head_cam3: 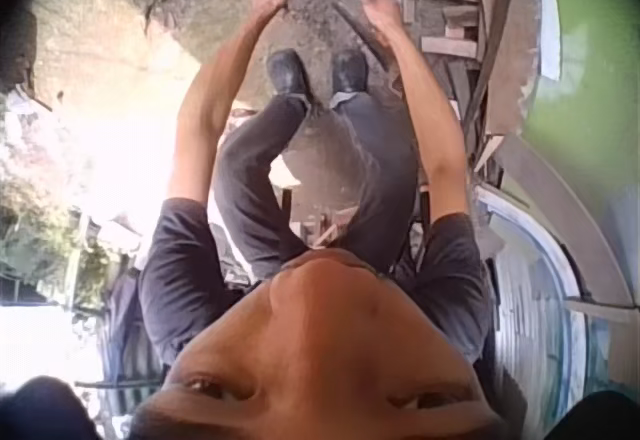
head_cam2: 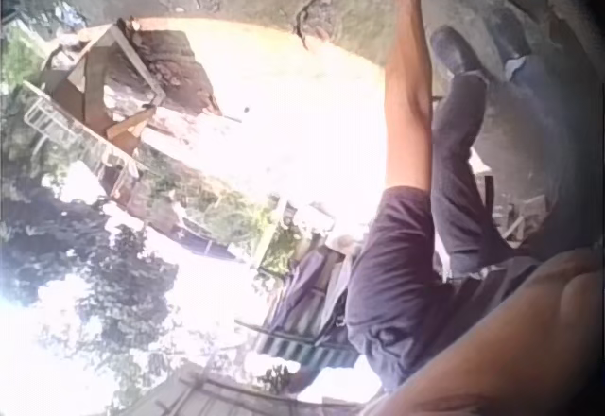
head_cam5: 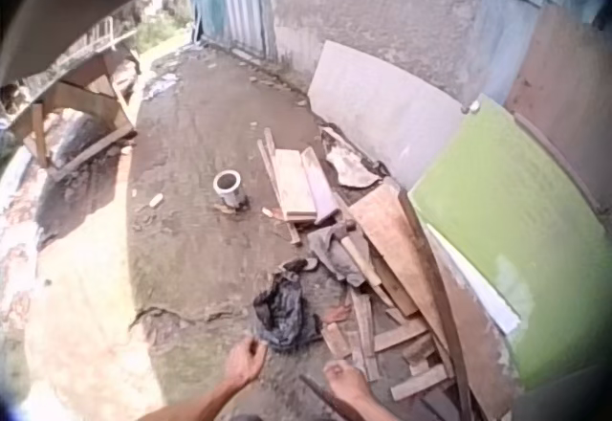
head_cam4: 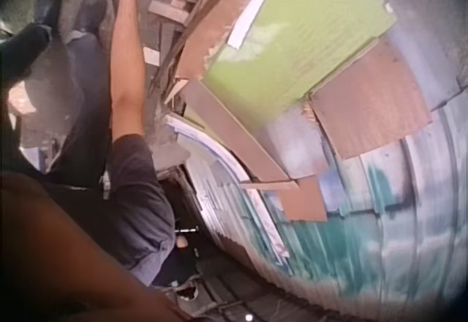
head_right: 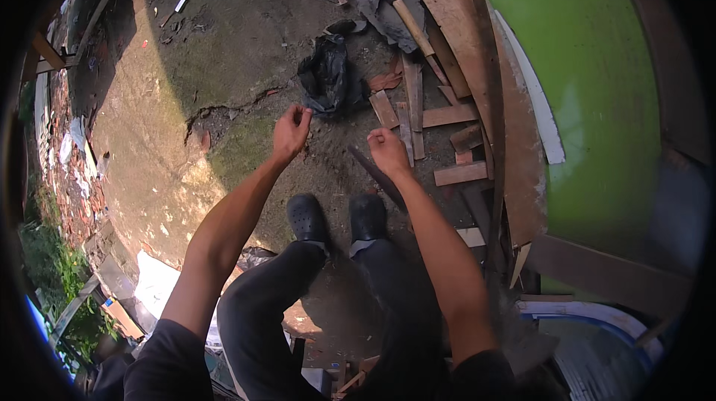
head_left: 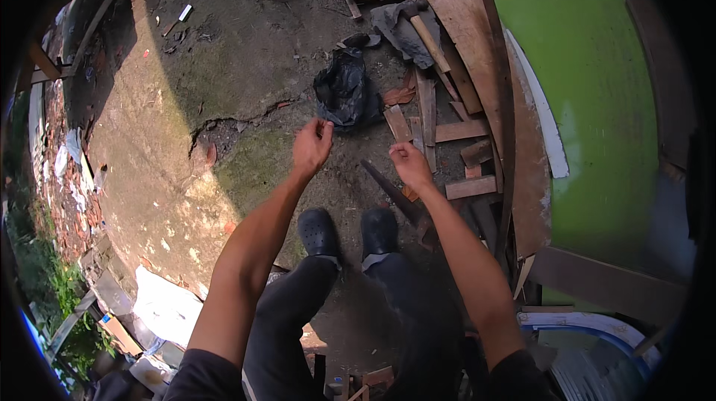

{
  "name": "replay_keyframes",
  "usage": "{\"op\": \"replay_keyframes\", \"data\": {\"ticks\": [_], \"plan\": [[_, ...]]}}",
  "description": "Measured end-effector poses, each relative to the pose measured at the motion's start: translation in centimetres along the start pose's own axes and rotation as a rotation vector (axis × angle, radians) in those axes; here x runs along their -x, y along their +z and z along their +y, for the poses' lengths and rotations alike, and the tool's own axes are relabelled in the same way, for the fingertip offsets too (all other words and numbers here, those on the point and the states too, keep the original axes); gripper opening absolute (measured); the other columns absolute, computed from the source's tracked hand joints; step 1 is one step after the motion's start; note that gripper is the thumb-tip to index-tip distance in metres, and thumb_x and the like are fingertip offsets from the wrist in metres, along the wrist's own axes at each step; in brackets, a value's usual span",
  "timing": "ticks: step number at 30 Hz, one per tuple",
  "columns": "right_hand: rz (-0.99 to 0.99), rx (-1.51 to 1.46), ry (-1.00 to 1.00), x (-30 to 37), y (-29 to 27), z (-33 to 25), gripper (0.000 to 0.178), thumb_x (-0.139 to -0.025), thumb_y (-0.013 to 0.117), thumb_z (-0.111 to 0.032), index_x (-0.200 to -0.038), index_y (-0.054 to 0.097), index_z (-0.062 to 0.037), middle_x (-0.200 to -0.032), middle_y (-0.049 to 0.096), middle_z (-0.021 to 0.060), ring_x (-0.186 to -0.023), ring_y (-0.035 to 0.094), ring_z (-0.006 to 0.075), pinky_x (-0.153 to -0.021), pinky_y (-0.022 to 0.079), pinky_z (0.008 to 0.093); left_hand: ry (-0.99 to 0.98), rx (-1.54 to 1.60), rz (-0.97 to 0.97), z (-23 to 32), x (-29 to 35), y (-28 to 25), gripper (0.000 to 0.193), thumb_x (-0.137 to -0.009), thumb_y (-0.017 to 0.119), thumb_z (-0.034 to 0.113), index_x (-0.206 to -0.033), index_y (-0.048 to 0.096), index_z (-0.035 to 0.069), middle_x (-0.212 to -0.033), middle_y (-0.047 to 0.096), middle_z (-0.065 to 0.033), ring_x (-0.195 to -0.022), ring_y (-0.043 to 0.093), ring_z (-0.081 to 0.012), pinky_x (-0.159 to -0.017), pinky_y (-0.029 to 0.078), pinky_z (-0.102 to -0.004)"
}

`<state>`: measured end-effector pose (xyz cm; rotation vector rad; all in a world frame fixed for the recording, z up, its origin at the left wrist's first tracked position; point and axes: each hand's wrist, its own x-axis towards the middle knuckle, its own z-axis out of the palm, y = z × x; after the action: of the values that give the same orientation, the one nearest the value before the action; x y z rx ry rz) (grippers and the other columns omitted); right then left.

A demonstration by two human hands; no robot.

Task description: The person sits on the ground and uses a hammer to drive nails into a rectangular piece of wood. They repeatedly hammer the same nail, then move to a second nail, and finally hammer a third nail into a different piece of wood.

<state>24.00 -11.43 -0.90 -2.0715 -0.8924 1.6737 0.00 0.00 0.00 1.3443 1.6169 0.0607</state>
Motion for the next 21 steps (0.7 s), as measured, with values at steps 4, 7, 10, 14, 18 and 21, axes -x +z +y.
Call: {"op": "replay_keyframes", "data": {"ticks": [4,7,10,14,18,21], "plan": [[0.223,0.168,-0.239,-6.4,2.1,2.7,0.065,-0.087,0.066,-0.05,-0.132,0.052,-0.0053,-0.129,0.057,0.0209,-0.121,0.054,0.037,-0.096,0.046,0.0465,0.328,-0.063,0.378,-1.4,-3.8,6.9,0.031,-0.089,0.064,0.031,-0.111,0.063,0.009,-0.115,0.062,-0.0097,-0.114,0.056,-0.0272,-0.098,0.039,-0.0427],[0.373,0.35,-0.573,-12.8,3.5,-3.1,0.078,-0.086,0.065,-0.052,-0.144,0.038,-0.0073,-0.134,0.052,0.0213,-0.123,0.051,0.041,-0.097,0.046,0.0492,0.513,-0.165,0.649,-0.1,-12.1,6.2,0.034,-0.089,0.063,0.032,-0.116,0.061,0.01,-0.119,0.061,-0.0109,-0.115,0.055,-0.0308,-0.098,0.039,-0.0448],[0.292,0.516,-0.578,-14.9,4.8,-3.9,0.084,-0.088,0.064,-0.039,-0.152,0.019,-0.0104,-0.137,0.047,0.0234,-0.125,0.049,0.0424,-0.097,0.045,0.0521,0.364,-0.037,0.607,-0.9,-15.4,5.7,0.042,-0.09,0.061,0.036,-0.121,0.059,0.007,-0.119,0.062,-0.0149,-0.113,0.057,-0.0332,-0.097,0.043,-0.0427],[0.025,0.526,-0.397,-18.3,2.9,-4.2,0.073,-0.086,0.061,-0.021,-0.148,0.026,-0.0098,-0.131,0.051,0.0246,-0.119,0.052,0.043,-0.097,0.045,0.0519,0.299,-0.011,0.5,-2.4,-16.8,4.8,0.055,-0.091,0.056,0.048,-0.126,0.054,0.005,-0.126,0.059,-0.0201,-0.116,0.056,-0.0364,-0.098,0.043,-0.0443],[0.106,0.73,-0.683,-19.4,2.9,-2.6,0.06,-0.085,0.061,-0.022,-0.138,0.036,-0.0093,-0.125,0.053,0.0263,-0.12,0.052,0.0424,-0.098,0.044,0.0506,0.159,-0.133,0.293,-5.2,-14.2,5.3,0.083,-0.081,0.068,0.045,-0.144,0.032,0.005,-0.123,0.059,-0.0289,-0.118,0.056,-0.042,-0.101,0.044,-0.0454],[0.254,0.624,-0.502,-17.8,3.7,-2.0,0.059,-0.085,0.064,-0.026,-0.134,0.038,-0.0043,-0.121,0.052,0.0329,-0.117,0.052,0.0449,-0.099,0.042,0.0488,-0.025,-0.057,0.173,-6.4,-11.7,7.3,0.095,-0.076,0.071,0.03,-0.152,0.017,0.013,-0.12,0.061,-0.0297,-0.111,0.06,-0.0455,-0.097,0.047,-0.0479]]}}
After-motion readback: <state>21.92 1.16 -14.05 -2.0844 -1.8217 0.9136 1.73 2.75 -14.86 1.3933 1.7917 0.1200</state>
